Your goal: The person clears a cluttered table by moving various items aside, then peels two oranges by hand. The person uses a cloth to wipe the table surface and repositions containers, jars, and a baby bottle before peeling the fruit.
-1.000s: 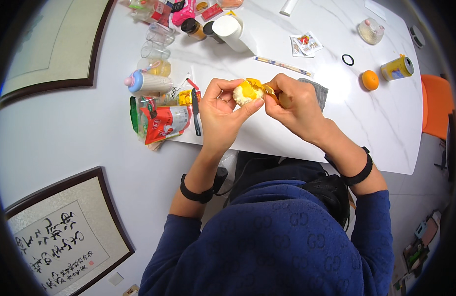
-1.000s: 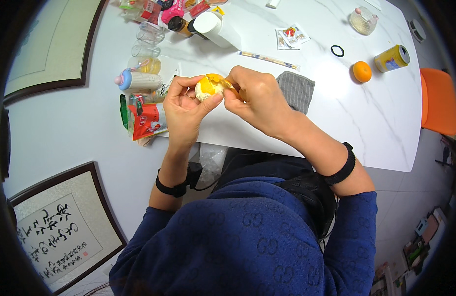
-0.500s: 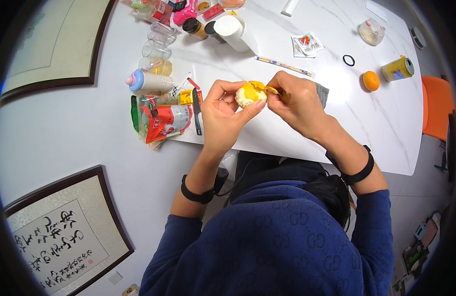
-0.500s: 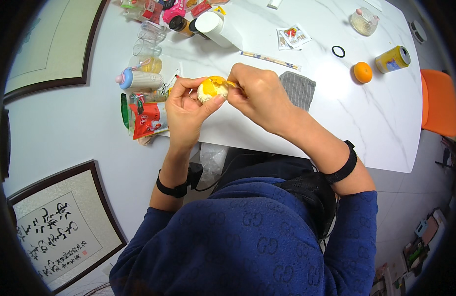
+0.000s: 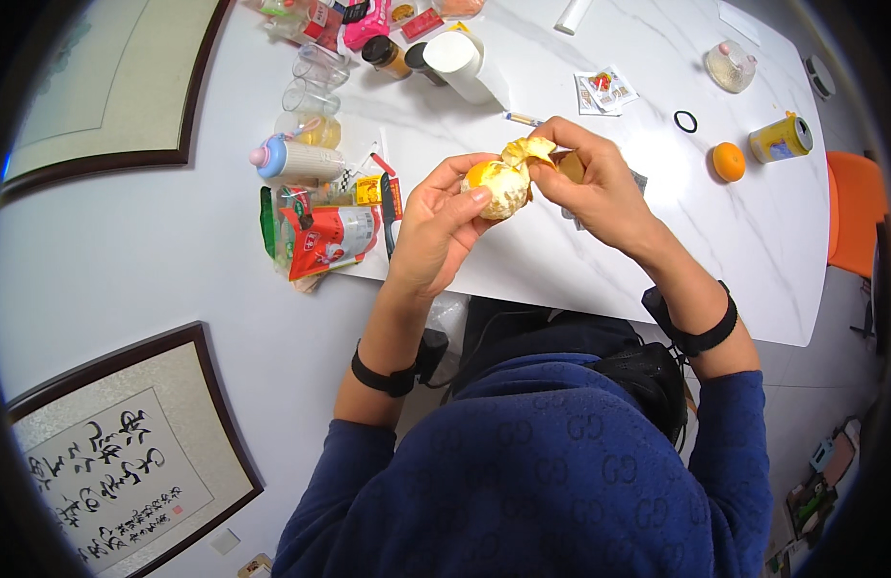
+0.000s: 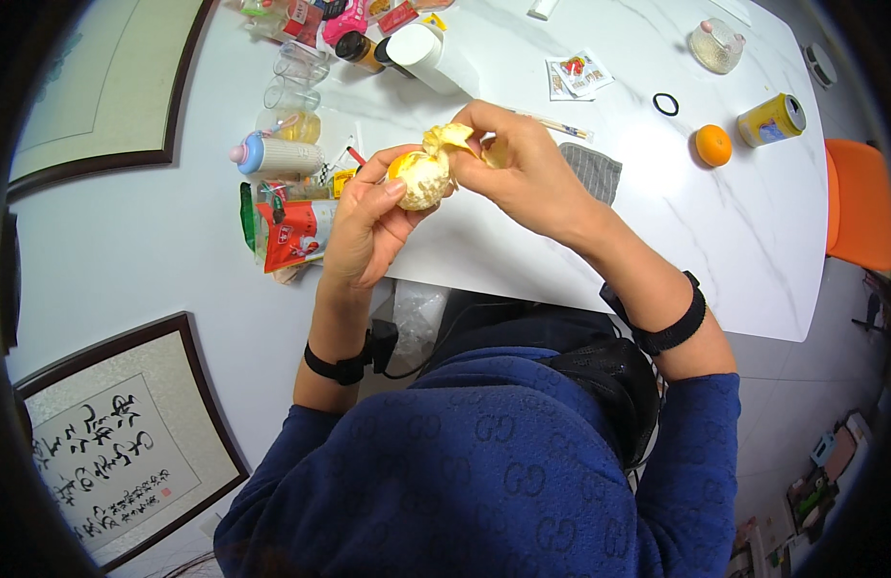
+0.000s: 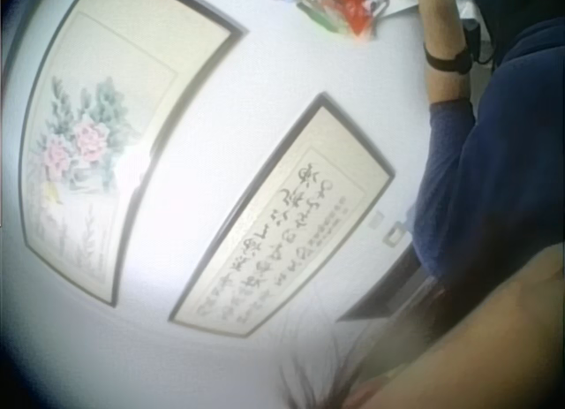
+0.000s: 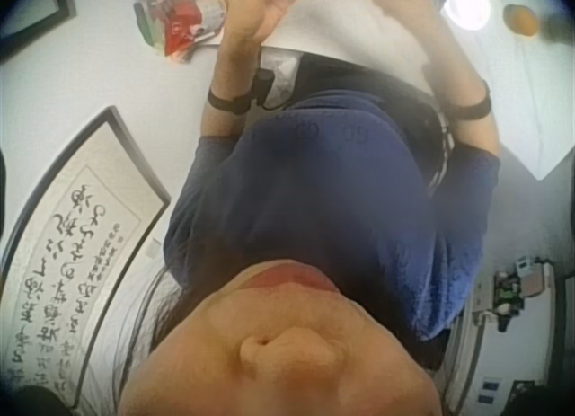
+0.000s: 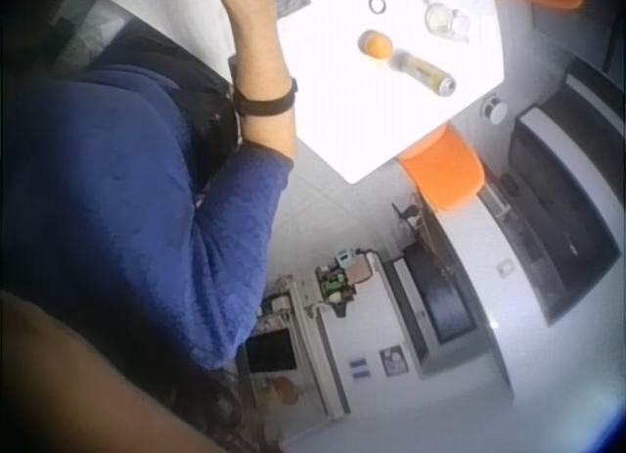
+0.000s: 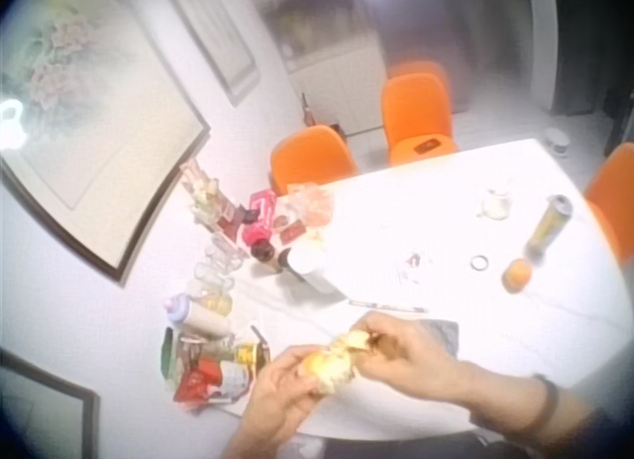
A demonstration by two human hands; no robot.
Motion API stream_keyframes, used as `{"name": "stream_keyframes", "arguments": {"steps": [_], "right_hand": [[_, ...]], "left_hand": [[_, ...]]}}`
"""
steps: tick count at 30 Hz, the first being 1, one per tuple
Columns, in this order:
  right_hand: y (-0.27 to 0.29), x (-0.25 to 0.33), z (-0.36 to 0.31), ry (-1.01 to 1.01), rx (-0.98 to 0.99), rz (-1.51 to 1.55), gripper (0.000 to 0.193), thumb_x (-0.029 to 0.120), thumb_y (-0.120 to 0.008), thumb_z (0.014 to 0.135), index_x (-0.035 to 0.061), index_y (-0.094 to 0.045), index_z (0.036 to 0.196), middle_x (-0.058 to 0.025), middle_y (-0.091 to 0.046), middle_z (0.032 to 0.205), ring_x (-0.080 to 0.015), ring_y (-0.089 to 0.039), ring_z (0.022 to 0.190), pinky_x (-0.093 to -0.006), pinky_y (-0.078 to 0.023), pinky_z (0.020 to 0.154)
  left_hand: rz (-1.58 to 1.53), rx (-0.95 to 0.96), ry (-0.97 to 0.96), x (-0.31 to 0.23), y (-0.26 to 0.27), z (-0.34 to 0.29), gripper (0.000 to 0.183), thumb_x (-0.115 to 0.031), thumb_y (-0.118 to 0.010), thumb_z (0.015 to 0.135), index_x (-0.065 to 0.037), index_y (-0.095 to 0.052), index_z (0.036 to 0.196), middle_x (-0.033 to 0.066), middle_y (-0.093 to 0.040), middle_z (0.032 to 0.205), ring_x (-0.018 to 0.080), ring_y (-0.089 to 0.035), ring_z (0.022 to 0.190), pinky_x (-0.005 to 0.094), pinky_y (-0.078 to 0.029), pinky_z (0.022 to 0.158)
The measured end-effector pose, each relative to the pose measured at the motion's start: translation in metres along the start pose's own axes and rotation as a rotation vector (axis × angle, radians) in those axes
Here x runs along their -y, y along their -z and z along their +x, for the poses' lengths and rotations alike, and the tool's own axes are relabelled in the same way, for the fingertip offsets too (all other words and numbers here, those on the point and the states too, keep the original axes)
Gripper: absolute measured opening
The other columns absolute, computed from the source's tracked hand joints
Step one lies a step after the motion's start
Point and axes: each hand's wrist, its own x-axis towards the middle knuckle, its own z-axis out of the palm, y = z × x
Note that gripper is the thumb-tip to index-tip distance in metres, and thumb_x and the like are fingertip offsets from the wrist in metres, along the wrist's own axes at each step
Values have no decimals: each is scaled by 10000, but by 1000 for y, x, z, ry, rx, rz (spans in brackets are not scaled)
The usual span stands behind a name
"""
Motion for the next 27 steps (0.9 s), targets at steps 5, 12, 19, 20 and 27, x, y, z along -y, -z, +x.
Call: {"name": "stream_keyframes", "arguments": {"steps": [5, 12, 19, 20, 27], "right_hand": [[-12, -4, 2, 36, 11, 119, 274, 224, -689, 903, -14, -607, 1011, -22, -598, 855, -88, -543, 764, -240, -457, 676], [-6, -10, -1, 101, 65, -116, 180, 139, -665, 912, -36, -622, 915, -57, -589, 750, -108, -544, 687, -283, -432, 603], [-6, -9, -3, 434, 94, -543, 102, 23, -651, 800, -25, -562, 804, -166, -550, 689, -311, -558, 582, -374, -437, 538], [-6, -9, -3, 441, 93, -556, 100, 20, -648, 792, -22, -559, 800, -169, -544, 683, -328, -558, 584, -382, -438, 536], [-16, -13, -8, 254, -31, -306, 109, 54, -638, 817, -26, -565, 805, -92, -556, 641, -145, -509, 546, -292, -415, 525]], "left_hand": [[0, -2, 29, -2, -2, 0, 473, -102, -533, 949, 77, -411, 1370, 197, -567, 1250, 267, -614, 1124, 373, -520, 974], [222, -46, -68, 7, -2, -4, 534, -18, -648, 896, 85, -432, 1373, 169, -579, 1249, 190, -628, 1068, 309, -530, 937], [318, -50, -85, 8, -4, -13, 561, -13, -720, 863, 96, -473, 1355, 102, -624, 1115, 119, -601, 994, 253, -501, 894], [324, -46, -83, 8, -4, -14, 565, -14, -719, 864, 100, -469, 1358, 102, -624, 1115, 119, -600, 993, 253, -501, 894], [277, 21, -45, 4, -2, -17, 567, 18, -665, 870, 89, -439, 1386, 133, -620, 1180, 139, -627, 1031, 263, -505, 928]]}}
